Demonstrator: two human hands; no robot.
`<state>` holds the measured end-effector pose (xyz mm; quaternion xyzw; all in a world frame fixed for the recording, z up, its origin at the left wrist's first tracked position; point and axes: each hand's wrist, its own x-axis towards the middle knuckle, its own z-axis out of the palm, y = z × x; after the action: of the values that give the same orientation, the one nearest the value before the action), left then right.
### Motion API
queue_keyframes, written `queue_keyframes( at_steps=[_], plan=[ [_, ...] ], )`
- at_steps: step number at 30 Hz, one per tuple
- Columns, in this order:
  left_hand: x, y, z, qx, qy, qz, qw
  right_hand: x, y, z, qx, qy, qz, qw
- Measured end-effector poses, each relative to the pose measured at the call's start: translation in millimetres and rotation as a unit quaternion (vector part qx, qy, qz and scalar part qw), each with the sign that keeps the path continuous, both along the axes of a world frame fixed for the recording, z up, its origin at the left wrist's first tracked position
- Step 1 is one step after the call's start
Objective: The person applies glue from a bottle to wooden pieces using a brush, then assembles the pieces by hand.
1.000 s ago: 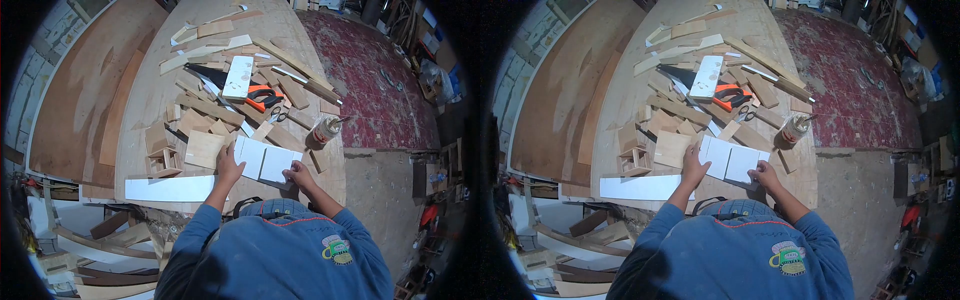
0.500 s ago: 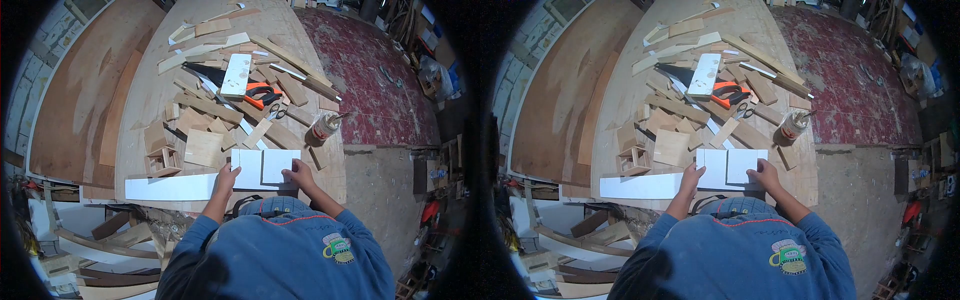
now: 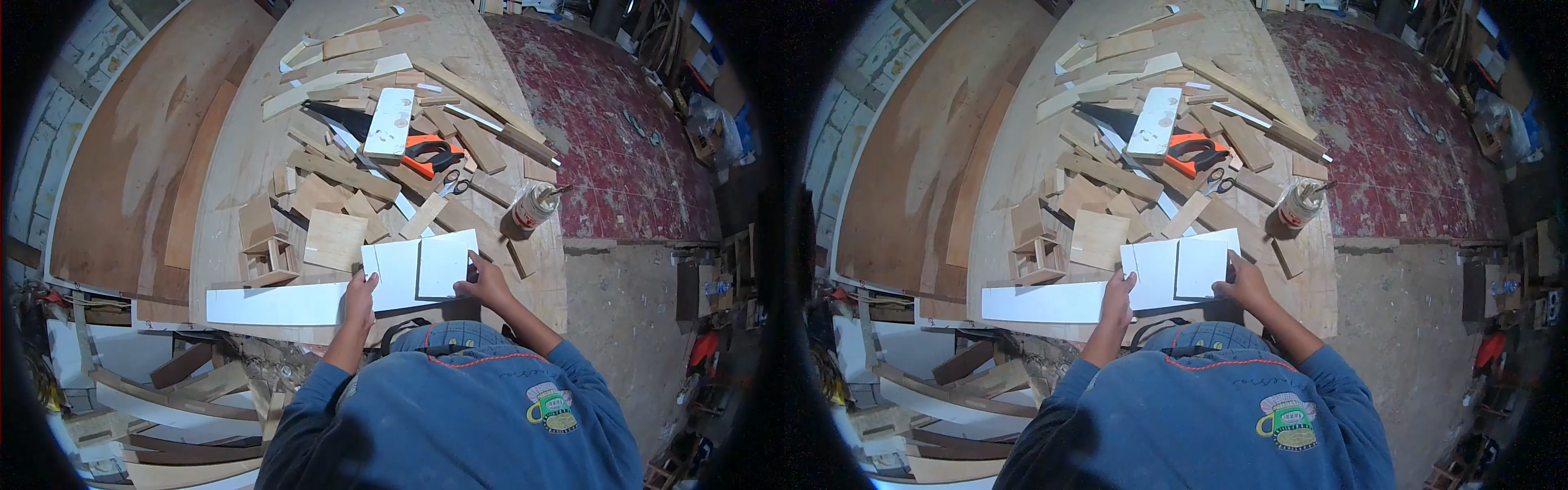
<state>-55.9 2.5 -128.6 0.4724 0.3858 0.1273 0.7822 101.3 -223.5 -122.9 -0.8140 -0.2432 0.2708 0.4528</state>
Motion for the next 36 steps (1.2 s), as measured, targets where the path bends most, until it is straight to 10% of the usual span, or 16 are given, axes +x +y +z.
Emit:
queue_keyframes(
  at_steps=[36],
  plan=[
    [1,-8,22,-0.042,-0.03,-0.031,0.998,-9,52,24,-0.05,-0.067,0.092,0.992]
  ],
)
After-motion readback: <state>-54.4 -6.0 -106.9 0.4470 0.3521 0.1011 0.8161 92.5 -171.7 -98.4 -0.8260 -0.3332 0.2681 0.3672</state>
